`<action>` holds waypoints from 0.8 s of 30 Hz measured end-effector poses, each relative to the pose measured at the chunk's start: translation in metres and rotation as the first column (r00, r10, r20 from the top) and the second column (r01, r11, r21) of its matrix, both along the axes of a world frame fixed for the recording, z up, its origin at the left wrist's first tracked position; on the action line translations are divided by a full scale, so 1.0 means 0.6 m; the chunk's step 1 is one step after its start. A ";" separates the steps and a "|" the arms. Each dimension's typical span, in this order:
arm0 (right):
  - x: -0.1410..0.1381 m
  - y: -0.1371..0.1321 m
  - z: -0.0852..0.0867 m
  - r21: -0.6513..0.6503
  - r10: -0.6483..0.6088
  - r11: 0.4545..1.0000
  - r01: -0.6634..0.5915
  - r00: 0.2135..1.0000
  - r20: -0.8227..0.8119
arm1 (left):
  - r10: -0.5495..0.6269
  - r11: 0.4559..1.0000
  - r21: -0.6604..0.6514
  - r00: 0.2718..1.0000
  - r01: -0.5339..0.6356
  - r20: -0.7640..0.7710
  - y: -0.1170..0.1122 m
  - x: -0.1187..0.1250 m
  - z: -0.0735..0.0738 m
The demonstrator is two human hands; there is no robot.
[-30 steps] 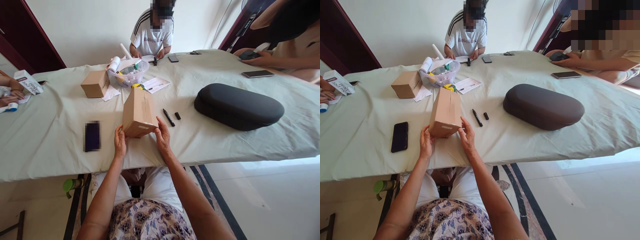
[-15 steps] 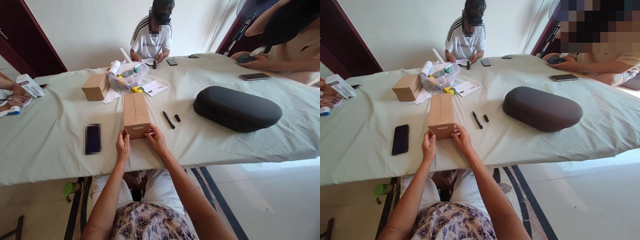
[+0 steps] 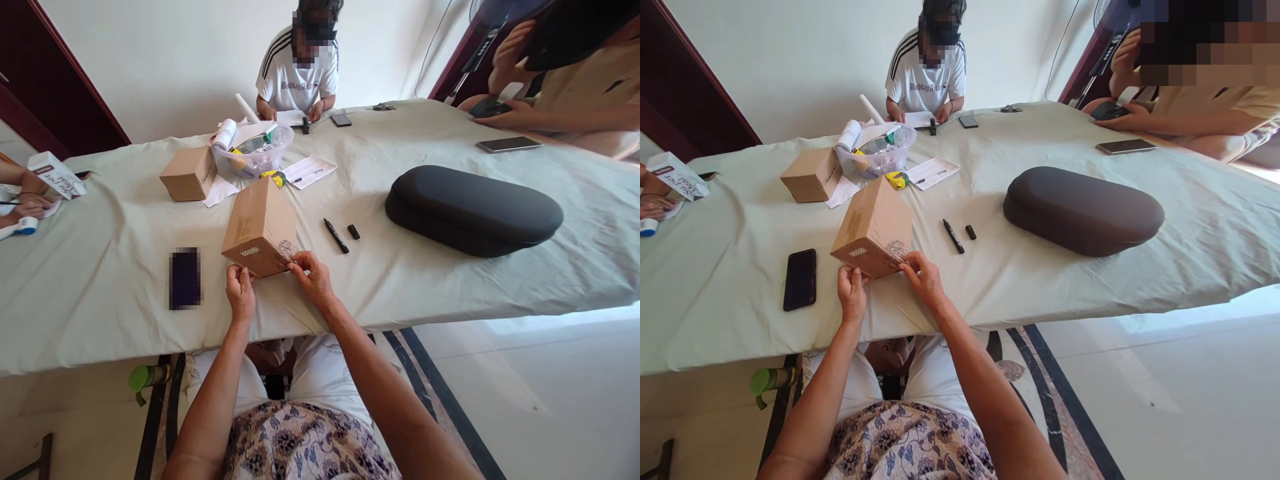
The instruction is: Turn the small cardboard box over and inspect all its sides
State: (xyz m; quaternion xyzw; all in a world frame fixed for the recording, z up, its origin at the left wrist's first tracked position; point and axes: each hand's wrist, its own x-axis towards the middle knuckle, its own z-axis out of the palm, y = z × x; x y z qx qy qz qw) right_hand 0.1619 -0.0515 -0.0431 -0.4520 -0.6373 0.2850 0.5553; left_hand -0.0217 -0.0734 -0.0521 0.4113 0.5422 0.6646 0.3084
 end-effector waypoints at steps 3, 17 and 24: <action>0.001 -0.006 0.005 0.083 0.043 0.996 -0.041 0.999 -0.032 | -0.006 1.000 0.008 0.999 0.006 0.036 0.003 -0.001 -0.001; 0.001 -0.007 0.007 0.185 0.131 0.976 -0.113 0.987 -0.090 | -0.053 0.997 0.059 0.994 0.048 0.091 0.003 -0.005 0.004; 0.011 0.005 0.003 0.062 -0.147 0.985 0.162 0.970 -0.191 | -0.016 0.997 0.074 0.991 0.007 0.132 0.004 -0.010 -0.003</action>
